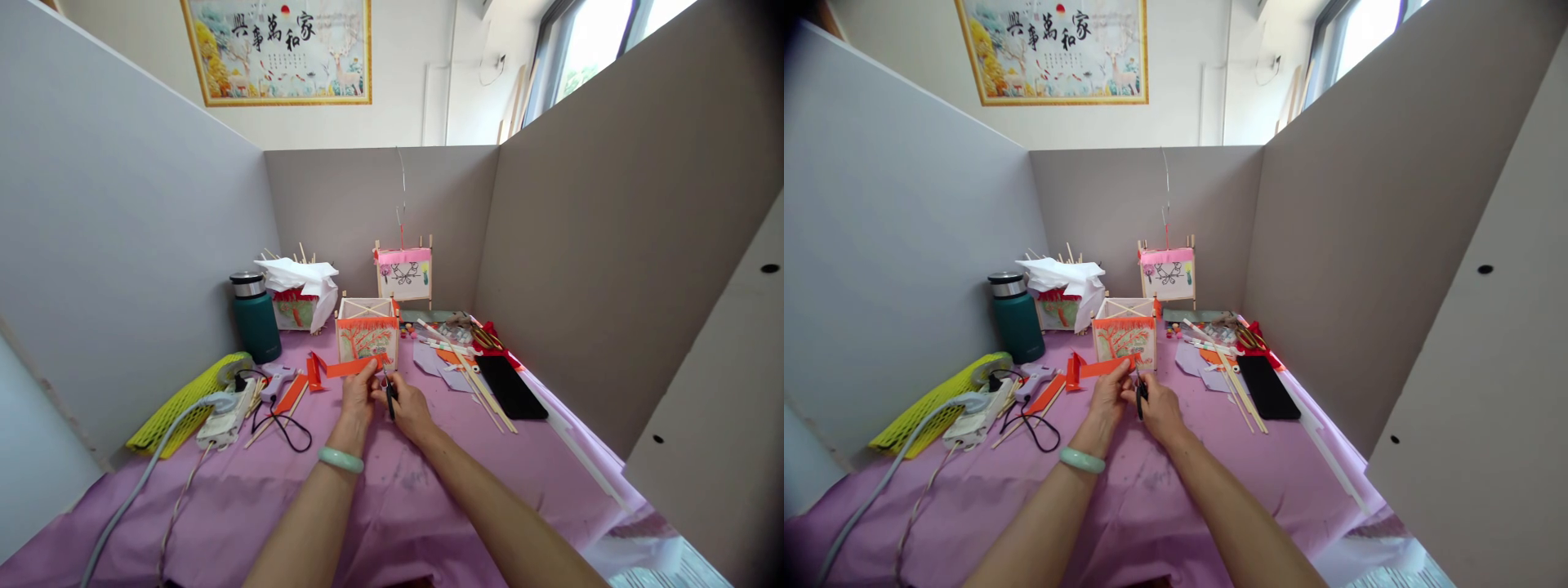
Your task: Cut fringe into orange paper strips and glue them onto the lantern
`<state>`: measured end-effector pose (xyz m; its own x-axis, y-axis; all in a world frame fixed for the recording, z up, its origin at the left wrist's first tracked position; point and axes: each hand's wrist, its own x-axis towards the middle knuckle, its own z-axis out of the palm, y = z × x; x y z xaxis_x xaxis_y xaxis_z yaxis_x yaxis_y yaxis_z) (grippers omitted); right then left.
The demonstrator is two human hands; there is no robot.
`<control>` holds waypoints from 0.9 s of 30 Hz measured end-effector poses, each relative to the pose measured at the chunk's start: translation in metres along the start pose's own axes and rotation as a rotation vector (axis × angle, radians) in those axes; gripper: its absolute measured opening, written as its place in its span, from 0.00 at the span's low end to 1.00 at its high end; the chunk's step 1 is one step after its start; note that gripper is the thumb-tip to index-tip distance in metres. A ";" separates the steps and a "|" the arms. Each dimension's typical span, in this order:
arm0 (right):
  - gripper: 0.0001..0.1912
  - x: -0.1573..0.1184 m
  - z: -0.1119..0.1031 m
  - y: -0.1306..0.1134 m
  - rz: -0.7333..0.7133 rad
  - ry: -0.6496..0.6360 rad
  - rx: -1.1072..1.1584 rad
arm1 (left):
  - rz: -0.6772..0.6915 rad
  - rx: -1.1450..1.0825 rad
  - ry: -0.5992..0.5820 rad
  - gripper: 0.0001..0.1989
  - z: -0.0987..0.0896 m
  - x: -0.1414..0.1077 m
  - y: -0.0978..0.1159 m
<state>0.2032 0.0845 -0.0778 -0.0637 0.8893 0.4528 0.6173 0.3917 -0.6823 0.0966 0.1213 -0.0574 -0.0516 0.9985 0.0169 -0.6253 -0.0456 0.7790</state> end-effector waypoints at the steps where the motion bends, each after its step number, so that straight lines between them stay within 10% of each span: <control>1: 0.13 0.000 0.000 -0.001 0.000 0.000 -0.004 | -0.020 -0.015 -0.004 0.22 0.000 0.000 0.001; 27: 0.16 -0.004 -0.004 -0.011 0.002 -0.035 -0.116 | -0.029 -0.083 0.021 0.22 -0.004 0.004 -0.003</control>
<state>0.1996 0.0755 -0.0694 -0.0887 0.8987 0.4296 0.7040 0.3617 -0.6112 0.0950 0.1256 -0.0618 -0.0483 0.9987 -0.0184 -0.6891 -0.0200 0.7244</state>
